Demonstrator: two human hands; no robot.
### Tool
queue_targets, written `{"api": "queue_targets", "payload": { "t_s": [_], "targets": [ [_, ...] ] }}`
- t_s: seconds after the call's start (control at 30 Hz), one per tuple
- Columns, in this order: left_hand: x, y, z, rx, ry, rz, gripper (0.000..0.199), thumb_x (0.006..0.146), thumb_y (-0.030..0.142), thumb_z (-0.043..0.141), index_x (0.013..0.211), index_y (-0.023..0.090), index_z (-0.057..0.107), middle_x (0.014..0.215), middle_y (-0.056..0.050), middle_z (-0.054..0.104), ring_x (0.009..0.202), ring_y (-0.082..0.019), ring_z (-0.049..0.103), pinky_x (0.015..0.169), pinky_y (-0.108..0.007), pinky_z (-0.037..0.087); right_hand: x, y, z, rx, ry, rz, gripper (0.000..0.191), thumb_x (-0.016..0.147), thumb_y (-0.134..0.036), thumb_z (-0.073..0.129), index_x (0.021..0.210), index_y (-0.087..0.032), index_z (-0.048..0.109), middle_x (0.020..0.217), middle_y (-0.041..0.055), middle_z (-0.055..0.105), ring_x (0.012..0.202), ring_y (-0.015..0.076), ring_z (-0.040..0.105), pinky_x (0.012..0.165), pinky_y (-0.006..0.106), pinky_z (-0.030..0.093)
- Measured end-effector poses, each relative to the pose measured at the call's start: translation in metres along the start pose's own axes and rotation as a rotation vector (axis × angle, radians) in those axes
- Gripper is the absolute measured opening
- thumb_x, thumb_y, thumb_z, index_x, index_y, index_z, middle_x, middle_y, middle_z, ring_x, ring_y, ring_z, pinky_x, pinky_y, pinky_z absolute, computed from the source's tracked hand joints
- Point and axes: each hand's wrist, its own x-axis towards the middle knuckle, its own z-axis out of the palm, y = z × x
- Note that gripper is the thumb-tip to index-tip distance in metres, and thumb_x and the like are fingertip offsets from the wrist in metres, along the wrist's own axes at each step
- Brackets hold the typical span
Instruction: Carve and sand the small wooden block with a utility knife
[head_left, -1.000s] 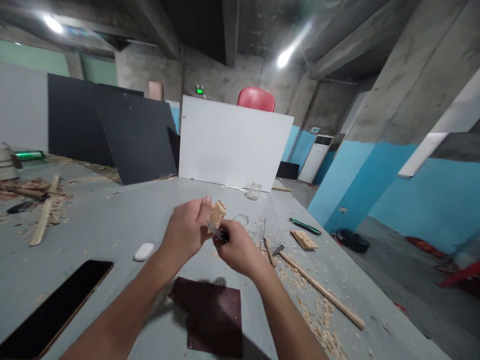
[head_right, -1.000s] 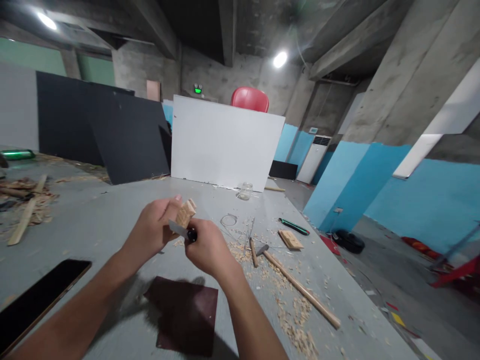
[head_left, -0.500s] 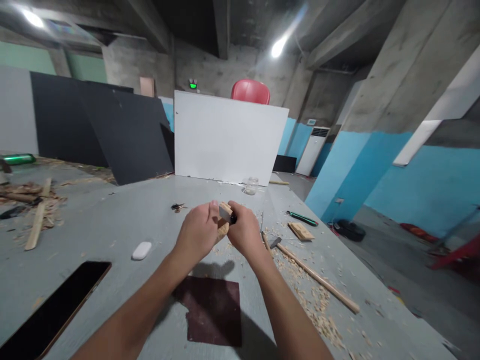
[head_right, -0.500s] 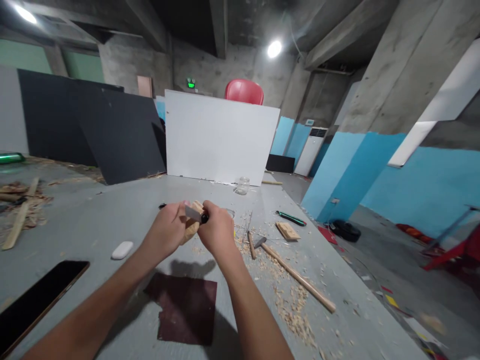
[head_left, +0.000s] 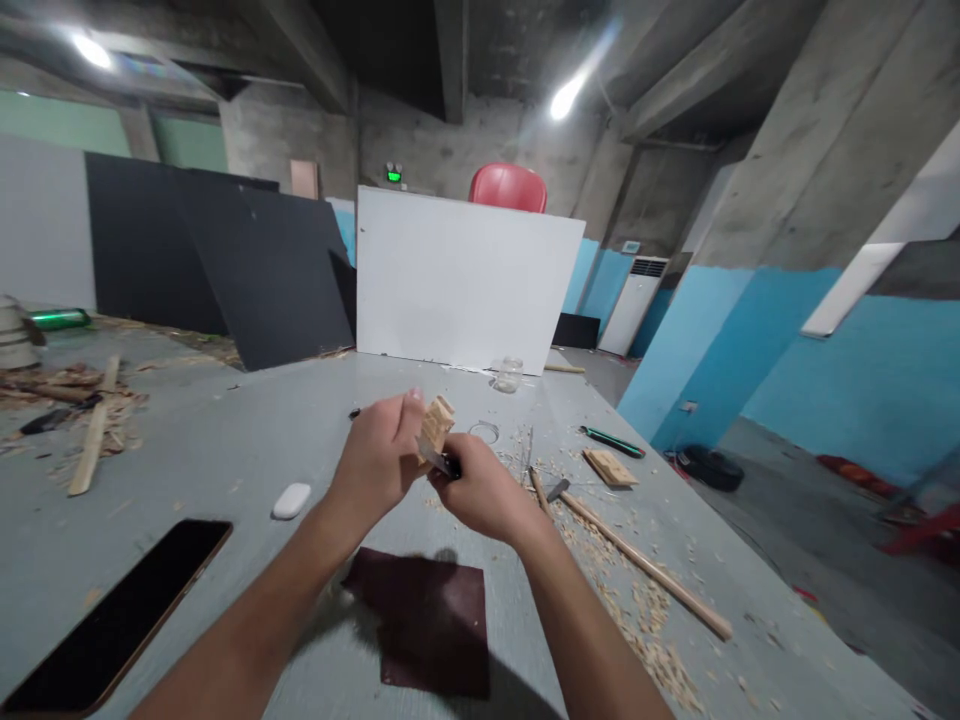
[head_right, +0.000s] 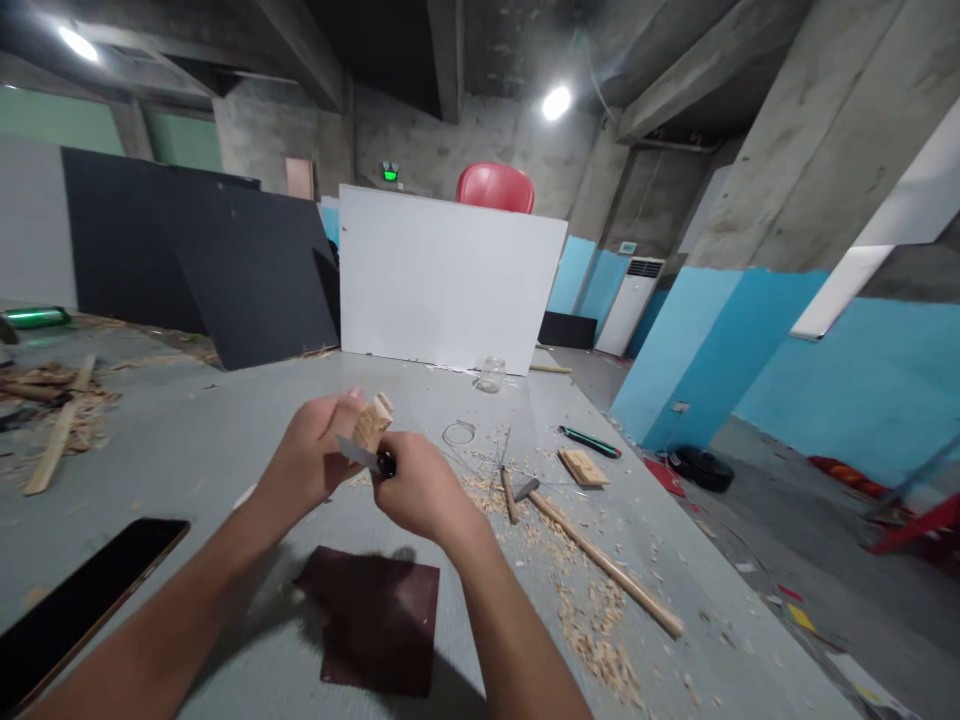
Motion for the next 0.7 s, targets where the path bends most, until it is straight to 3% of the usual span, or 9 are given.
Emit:
{"api": "queue_targets", "payload": {
  "t_s": [0.1,0.2,0.37,0.53,0.6,0.7],
  "targets": [
    [-0.003,0.002,0.005,0.097,-0.001,0.036,0.053,0.107,0.045,0.029,0.061,0.023,0.043,0.055,-0.001,0.052,0.053,-0.017,0.046,0.055,-0.031,0.026,0.000,0.002,0.001,-0.080,0.022,0.104,0.019,0.066,-0.002,0.057,0.066,-0.020,0.052,0.064,-0.0011,0.059,0.058,0.0129,0.046,0.055,0.027,0.025],
    [-0.004,0.003,0.008,0.155,0.013,0.041,0.051,0.107,0.041,0.028,0.061,0.023,0.042,0.055,-0.002,0.051,0.053,-0.018,0.046,0.056,-0.031,0.026,0.004,0.002,0.006,-0.095,0.127,0.172,0.018,0.065,-0.002,0.058,0.067,-0.020,0.055,0.065,0.0000,0.061,0.061,0.0145,0.048,0.056,0.028,0.026],
    [-0.005,0.003,0.021,0.182,-0.010,-0.001,0.045,0.105,0.037,0.031,0.067,0.022,0.051,0.066,-0.005,0.062,0.061,-0.020,0.052,0.060,-0.031,0.029,0.009,0.006,-0.001,-0.088,0.298,0.177,0.007,0.080,-0.020,0.062,0.074,-0.021,0.058,0.071,0.0002,0.064,0.065,0.0161,0.050,0.059,0.027,0.028],
    [0.000,-0.002,0.026,0.103,-0.042,-0.015,0.047,0.105,0.039,0.030,0.065,0.022,0.048,0.063,-0.004,0.060,0.061,-0.019,0.053,0.059,-0.030,0.030,0.006,0.009,-0.012,-0.103,0.261,0.105,0.012,0.078,-0.011,0.058,0.072,-0.021,0.056,0.068,-0.0010,0.062,0.066,0.0160,0.052,0.059,0.026,0.028],
    [0.002,-0.004,0.019,0.083,-0.034,-0.027,0.049,0.105,0.042,0.030,0.062,0.022,0.045,0.059,-0.002,0.056,0.058,-0.018,0.050,0.057,-0.030,0.029,0.005,0.006,-0.010,-0.093,0.238,0.073,0.016,0.075,-0.005,0.055,0.075,-0.021,0.057,0.071,-0.0003,0.065,0.068,0.0161,0.054,0.060,0.026,0.029],
    [0.005,-0.004,0.003,0.040,-0.011,-0.031,0.052,0.105,0.047,0.031,0.060,0.022,0.042,0.055,0.000,0.050,0.055,-0.016,0.046,0.056,-0.030,0.028,0.004,0.002,-0.002,-0.041,0.105,-0.002,0.020,0.074,-0.002,0.053,0.078,-0.020,0.061,0.077,0.0006,0.069,0.069,0.0157,0.056,0.060,0.025,0.030]
  ]
}}
